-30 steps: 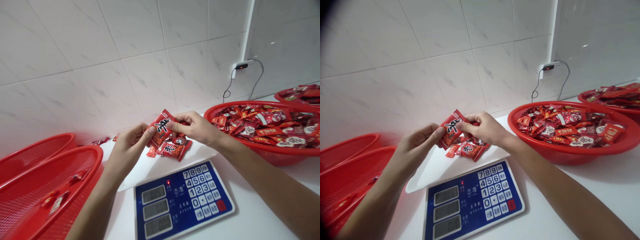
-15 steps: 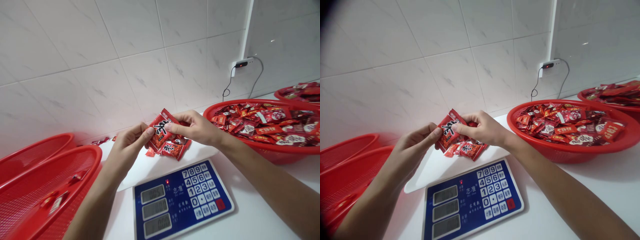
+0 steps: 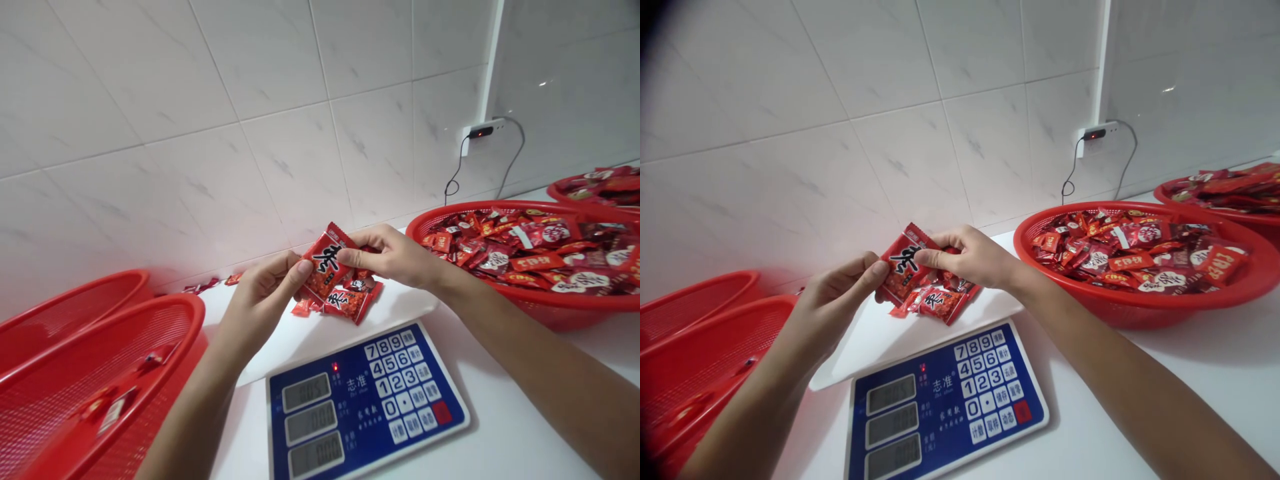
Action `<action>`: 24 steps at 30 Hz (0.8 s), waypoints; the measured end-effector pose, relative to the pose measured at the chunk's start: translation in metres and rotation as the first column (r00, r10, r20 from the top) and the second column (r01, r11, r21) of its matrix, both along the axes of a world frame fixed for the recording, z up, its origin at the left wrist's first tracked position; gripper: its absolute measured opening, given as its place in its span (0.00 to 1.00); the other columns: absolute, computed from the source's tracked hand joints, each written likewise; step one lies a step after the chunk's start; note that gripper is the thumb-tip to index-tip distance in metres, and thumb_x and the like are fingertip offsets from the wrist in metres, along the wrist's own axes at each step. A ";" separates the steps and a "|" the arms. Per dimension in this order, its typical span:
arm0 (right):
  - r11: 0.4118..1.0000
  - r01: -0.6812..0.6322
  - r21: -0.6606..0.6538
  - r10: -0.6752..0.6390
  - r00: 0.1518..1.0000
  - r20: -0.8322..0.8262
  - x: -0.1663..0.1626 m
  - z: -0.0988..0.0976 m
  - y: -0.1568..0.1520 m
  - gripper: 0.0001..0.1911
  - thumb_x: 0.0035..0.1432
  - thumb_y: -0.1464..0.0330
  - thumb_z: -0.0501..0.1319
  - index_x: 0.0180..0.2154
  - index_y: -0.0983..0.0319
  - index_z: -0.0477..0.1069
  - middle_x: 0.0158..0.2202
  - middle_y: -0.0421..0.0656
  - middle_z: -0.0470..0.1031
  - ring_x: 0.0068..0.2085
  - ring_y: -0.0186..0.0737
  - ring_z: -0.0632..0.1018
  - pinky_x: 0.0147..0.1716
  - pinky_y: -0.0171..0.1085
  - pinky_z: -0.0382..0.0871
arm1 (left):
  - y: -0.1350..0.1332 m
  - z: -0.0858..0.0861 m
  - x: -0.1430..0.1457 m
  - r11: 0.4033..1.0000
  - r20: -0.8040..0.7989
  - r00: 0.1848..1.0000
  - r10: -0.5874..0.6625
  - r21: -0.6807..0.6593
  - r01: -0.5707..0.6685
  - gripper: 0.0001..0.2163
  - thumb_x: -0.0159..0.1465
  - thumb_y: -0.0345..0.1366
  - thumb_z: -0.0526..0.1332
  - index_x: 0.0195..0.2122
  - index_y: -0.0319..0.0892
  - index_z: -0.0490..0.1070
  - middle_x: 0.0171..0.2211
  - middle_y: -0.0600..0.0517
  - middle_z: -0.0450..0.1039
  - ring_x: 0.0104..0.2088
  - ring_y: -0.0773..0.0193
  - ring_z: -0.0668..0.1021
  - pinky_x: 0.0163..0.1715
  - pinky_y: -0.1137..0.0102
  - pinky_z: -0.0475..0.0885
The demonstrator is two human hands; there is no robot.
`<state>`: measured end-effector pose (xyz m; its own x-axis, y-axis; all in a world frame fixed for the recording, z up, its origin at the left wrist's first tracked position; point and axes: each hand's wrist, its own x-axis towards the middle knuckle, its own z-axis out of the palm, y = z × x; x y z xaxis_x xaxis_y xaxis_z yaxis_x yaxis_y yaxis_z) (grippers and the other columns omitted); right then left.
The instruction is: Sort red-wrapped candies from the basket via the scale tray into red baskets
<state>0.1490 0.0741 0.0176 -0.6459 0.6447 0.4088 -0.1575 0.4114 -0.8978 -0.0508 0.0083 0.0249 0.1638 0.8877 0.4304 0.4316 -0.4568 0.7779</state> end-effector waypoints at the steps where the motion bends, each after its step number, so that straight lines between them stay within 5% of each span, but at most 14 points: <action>1: 1.000 -0.002 -0.013 0.002 1.000 -0.007 0.000 0.000 0.001 0.15 0.53 0.59 0.69 0.31 0.65 0.73 0.24 0.38 0.70 0.23 0.29 0.69 0.21 0.31 0.63 | 0.000 0.000 0.000 1.000 -0.010 1.000 0.006 0.012 -0.006 0.17 0.65 0.47 0.59 0.25 0.41 0.68 0.23 0.53 0.67 0.25 0.67 0.67 0.24 0.72 0.61; 13: 0.999 0.005 0.034 -0.006 1.000 0.027 0.001 -0.005 0.007 0.15 0.55 0.58 0.67 0.31 0.65 0.73 0.23 0.38 0.71 0.23 0.29 0.70 0.21 0.31 0.62 | 0.003 0.000 -0.001 1.000 -0.022 1.000 0.009 0.007 -0.009 0.15 0.64 0.47 0.61 0.25 0.41 0.72 0.24 0.53 0.69 0.26 0.67 0.69 0.24 0.73 0.63; 24: 0.998 0.010 -0.066 -0.003 0.995 0.104 0.006 -0.004 0.006 0.26 0.56 0.47 0.61 0.31 0.65 0.75 0.26 0.41 0.74 0.21 0.27 0.67 0.19 0.31 0.55 | -0.006 0.005 0.001 0.978 -0.102 0.987 0.122 0.184 -0.102 0.12 0.64 0.42 0.61 0.26 0.42 0.72 0.24 0.53 0.72 0.28 0.64 0.72 0.27 0.71 0.65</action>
